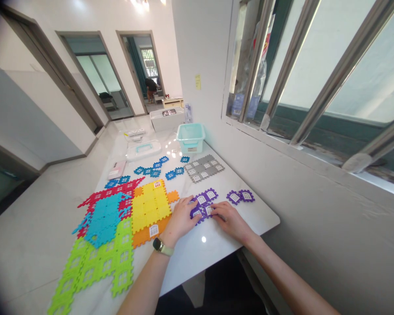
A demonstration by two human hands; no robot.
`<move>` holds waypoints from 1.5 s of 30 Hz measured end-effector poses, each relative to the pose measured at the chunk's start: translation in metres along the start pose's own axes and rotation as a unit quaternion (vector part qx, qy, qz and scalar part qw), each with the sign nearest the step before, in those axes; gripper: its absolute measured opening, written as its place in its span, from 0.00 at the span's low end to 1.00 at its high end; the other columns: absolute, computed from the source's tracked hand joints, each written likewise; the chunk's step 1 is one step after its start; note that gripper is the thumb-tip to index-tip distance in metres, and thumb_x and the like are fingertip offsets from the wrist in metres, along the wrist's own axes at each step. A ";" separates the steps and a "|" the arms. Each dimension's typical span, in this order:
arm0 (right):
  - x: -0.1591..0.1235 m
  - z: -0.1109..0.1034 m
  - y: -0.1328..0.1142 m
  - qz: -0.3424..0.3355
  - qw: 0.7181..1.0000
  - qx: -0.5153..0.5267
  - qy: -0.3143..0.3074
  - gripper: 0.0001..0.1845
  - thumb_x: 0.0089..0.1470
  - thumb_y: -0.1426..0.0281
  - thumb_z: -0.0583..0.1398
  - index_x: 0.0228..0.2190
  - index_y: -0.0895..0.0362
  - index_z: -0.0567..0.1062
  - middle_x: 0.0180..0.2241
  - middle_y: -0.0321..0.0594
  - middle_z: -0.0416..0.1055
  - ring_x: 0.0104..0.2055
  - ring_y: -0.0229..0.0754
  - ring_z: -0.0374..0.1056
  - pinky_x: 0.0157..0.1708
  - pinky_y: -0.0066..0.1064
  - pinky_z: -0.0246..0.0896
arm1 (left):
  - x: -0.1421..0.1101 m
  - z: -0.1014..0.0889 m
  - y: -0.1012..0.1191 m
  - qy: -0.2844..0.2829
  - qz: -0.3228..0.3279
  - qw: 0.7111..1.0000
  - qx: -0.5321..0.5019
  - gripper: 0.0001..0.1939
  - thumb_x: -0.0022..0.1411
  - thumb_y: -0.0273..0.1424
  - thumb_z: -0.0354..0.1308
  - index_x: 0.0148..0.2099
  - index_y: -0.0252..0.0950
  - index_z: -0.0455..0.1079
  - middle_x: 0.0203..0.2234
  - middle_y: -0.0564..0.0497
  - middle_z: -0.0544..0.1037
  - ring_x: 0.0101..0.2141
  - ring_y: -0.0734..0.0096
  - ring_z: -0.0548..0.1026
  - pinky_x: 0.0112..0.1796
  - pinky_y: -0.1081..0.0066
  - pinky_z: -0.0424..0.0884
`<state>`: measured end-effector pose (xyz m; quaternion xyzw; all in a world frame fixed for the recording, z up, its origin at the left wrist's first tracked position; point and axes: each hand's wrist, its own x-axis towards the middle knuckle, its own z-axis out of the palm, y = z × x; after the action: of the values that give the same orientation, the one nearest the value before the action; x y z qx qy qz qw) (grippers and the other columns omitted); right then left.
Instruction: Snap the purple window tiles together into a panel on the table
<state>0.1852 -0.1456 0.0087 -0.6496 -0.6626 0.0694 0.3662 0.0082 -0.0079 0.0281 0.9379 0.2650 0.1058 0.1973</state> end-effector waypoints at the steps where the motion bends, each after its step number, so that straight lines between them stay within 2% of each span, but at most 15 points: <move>1: 0.000 -0.001 -0.002 0.008 1.000 -0.002 -0.005 0.09 0.58 0.73 0.58 0.37 0.53 0.79 0.44 0.44 0.77 0.47 0.48 0.72 0.48 0.43 0.68 | 0.000 0.000 0.000 -0.002 0.000 1.000 0.000 0.24 0.61 0.39 0.60 0.58 0.38 0.69 0.60 0.43 0.66 0.58 0.52 0.63 0.58 0.57 0.60; 5: 0.003 -0.006 -0.004 0.056 0.998 -0.020 -0.016 0.13 0.55 0.71 0.61 0.43 0.54 0.77 0.52 0.48 0.71 0.54 0.52 0.67 0.54 0.47 0.64 | -0.001 -0.001 -0.002 -0.011 0.002 1.000 -0.006 0.26 0.61 0.39 0.59 0.60 0.38 0.67 0.60 0.43 0.65 0.59 0.52 0.62 0.58 0.57 0.60; 7: 0.005 -0.009 -0.002 0.068 0.997 -0.024 -0.034 0.14 0.53 0.69 0.63 0.43 0.54 0.77 0.54 0.48 0.69 0.55 0.53 0.66 0.54 0.48 0.64 | -0.001 -0.001 -0.003 -0.012 0.002 1.000 -0.007 0.26 0.61 0.39 0.59 0.60 0.39 0.67 0.60 0.44 0.65 0.59 0.52 0.62 0.58 0.57 0.60; 11: 0.010 -0.014 0.003 0.065 0.996 -0.018 -0.065 0.12 0.53 0.69 0.62 0.41 0.54 0.76 0.48 0.46 0.74 0.50 0.52 0.69 0.46 0.42 0.68 | -0.002 -0.001 -0.003 -0.008 0.002 1.000 -0.012 0.26 0.61 0.39 0.59 0.60 0.38 0.67 0.61 0.43 0.64 0.59 0.52 0.62 0.59 0.58 0.59; 18: 0.015 -0.017 -0.003 0.083 0.993 -0.016 -0.077 0.10 0.51 0.72 0.61 0.38 0.54 0.74 0.41 0.42 0.75 0.41 0.47 0.70 0.37 0.35 0.68 | -0.003 -0.001 -0.003 -0.004 0.002 1.000 -0.019 0.24 0.62 0.40 0.59 0.59 0.40 0.68 0.61 0.44 0.65 0.59 0.53 0.62 0.60 0.59 0.58; 28: 0.010 -0.014 0.003 0.049 0.998 0.015 -0.047 0.15 0.54 0.72 0.60 0.45 0.53 0.74 0.47 0.45 0.72 0.42 0.45 0.70 0.36 0.34 0.70 | -0.003 -0.003 -0.001 -0.004 -0.001 1.000 -0.016 0.24 0.62 0.40 0.58 0.59 0.41 0.68 0.61 0.45 0.65 0.59 0.52 0.63 0.58 0.57 0.60; 34: 0.018 -0.007 0.004 -0.003 0.998 -0.026 -0.058 0.15 0.54 0.73 0.60 0.44 0.53 0.77 0.47 0.45 0.70 0.49 0.49 0.68 0.51 0.43 0.66 | -0.004 -0.008 0.002 -0.020 -0.005 0.999 -0.033 0.26 0.62 0.38 0.60 0.62 0.46 0.65 0.62 0.46 0.63 0.60 0.53 0.61 0.59 0.56 0.58; 39: 0.015 -0.005 0.002 -0.010 0.998 -0.039 -0.051 0.17 0.53 0.76 0.58 0.44 0.54 0.77 0.48 0.47 0.69 0.50 0.48 0.67 0.52 0.43 0.65 | -0.003 -0.013 0.003 -0.033 0.002 0.998 -0.052 0.26 0.60 0.40 0.62 0.61 0.48 0.67 0.63 0.47 0.61 0.61 0.53 0.60 0.60 0.54 0.57; 45: 0.013 -0.005 0.000 -0.016 0.997 -0.053 -0.047 0.20 0.51 0.79 0.57 0.44 0.53 0.77 0.48 0.46 0.69 0.51 0.49 0.67 0.51 0.43 0.66 | -0.002 -0.010 0.007 -0.062 0.031 0.997 -0.040 0.19 0.62 0.37 0.60 0.56 0.54 0.71 0.62 0.52 0.63 0.63 0.54 0.57 0.59 0.50 0.55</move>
<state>0.1901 -0.1354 0.0176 -0.6537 -0.6920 0.0584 0.3006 0.0066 -0.0117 0.0400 0.9419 0.2187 0.0642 0.2468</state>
